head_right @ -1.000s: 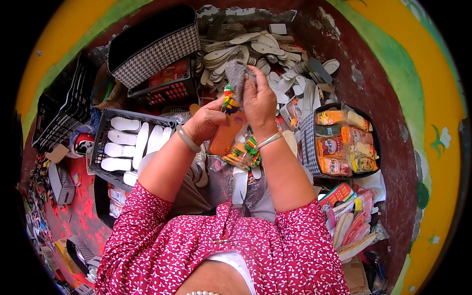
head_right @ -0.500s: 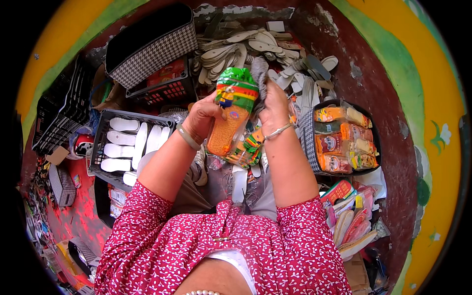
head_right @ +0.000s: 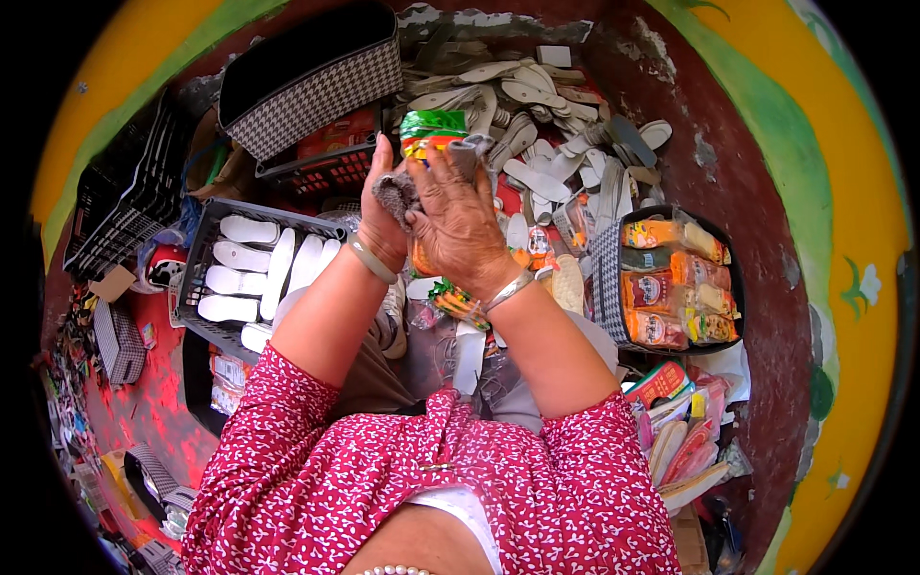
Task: The person removes shoe insoles from a plastic package by hand, wipes them individually with a cloth, and sets them into a plastic crate.
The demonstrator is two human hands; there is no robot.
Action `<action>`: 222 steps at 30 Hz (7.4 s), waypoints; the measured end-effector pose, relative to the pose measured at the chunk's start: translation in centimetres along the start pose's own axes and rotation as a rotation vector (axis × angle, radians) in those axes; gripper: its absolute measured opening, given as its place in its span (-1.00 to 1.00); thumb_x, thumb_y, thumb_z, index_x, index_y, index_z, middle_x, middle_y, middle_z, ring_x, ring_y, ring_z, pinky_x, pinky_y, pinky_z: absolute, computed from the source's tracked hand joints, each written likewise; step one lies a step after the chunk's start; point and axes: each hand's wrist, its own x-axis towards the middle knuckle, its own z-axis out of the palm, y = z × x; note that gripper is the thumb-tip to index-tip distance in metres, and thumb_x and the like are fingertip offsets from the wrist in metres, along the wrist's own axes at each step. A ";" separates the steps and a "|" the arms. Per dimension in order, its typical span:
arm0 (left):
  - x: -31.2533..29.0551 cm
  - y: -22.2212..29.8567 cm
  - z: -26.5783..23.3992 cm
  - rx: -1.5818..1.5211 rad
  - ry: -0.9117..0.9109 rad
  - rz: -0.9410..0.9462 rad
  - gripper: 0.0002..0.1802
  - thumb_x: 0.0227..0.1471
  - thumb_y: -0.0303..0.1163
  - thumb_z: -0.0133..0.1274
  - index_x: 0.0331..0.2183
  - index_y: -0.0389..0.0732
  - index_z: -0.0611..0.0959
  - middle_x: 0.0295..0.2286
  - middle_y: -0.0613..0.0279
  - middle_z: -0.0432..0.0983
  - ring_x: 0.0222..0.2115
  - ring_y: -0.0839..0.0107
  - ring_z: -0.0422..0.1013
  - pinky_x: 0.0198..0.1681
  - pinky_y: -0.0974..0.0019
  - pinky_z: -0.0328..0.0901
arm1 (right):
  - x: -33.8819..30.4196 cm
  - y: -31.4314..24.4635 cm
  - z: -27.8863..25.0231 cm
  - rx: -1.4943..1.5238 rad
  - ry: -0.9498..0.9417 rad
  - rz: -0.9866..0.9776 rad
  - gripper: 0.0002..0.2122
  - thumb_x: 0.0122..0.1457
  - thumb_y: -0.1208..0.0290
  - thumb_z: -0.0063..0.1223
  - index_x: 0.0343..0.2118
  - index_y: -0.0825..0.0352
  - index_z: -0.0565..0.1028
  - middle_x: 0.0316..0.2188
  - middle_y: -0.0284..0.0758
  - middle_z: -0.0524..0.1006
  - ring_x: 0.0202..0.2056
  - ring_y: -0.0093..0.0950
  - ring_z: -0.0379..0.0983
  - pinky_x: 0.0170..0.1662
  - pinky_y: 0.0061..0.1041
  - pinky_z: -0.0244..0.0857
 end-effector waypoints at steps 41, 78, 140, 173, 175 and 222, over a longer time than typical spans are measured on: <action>0.9 4.4 -2.5 -0.050 0.151 0.327 -0.46 0.18 -0.03 -0.42 -0.13 -0.29 0.40 -0.27 -0.03 0.45 -0.25 0.04 0.41 -0.06 -0.14 0.28 | 0.0 -2.5 -2.9 0.429 -0.323 -0.010 -0.66 0.05 0.63 -0.09 -0.05 0.35 0.42 -0.05 -0.04 0.40 0.00 -0.09 0.32 0.03 -0.35 0.24; -1.5 -1.9 0.6 0.365 0.014 -0.313 -0.52 0.11 -0.39 -0.13 0.08 -0.27 0.29 -0.07 0.12 0.36 -0.09 0.32 0.36 0.02 0.24 0.23 | 0.7 5.7 -4.1 0.902 0.200 0.605 -0.76 0.22 0.35 -0.16 -0.28 0.39 0.52 -0.60 -0.48 0.45 -0.55 -0.72 0.32 -0.49 -0.66 0.22; 1.8 -3.0 1.2 0.904 0.163 -0.158 -0.56 0.14 -0.26 -0.14 -0.02 -0.33 0.41 -0.15 -0.02 0.47 -0.12 0.29 0.40 -0.07 0.34 0.26 | -24.3 30.5 -13.8 0.895 0.755 1.666 -0.83 0.03 0.46 0.05 -0.30 0.37 0.46 -0.39 -0.23 0.52 -0.39 -0.28 0.48 -0.32 -0.30 0.39; 2.5 -3.3 -9.7 2.151 0.125 -0.220 -0.64 -0.03 -0.16 -0.02 -0.32 -0.25 0.62 -0.35 -0.06 0.53 -0.27 0.00 0.44 -0.18 0.13 0.32 | -3.8 3.3 -12.7 1.368 0.670 0.933 -0.80 0.14 0.38 0.00 -0.27 0.42 0.44 -0.57 -0.30 0.48 -0.57 -0.53 0.40 -0.48 -0.58 0.32; 2.3 -4.1 -11.5 2.243 0.077 -0.419 -0.66 -0.05 -0.18 -0.04 -0.32 -0.20 0.63 -0.30 -0.03 0.53 -0.25 0.03 0.44 -0.16 0.10 0.31 | -4.9 4.9 -11.4 1.500 0.769 0.977 -0.80 0.15 0.37 -0.03 -0.28 0.41 0.44 -0.56 -0.29 0.48 -0.54 -0.51 0.41 -0.44 -0.55 0.32; 0.6 -5.8 1.6 0.710 -0.121 -0.180 0.06 -0.48 -0.76 0.04 0.17 -0.11 0.12 -0.15 0.23 0.36 -0.17 0.37 0.35 -0.06 0.31 0.27 | -5.4 6.1 -8.9 1.071 0.147 0.883 -0.36 -0.01 0.22 0.24 0.06 0.47 0.22 -0.34 -0.31 0.48 -0.44 -0.62 0.41 -0.44 -0.69 0.31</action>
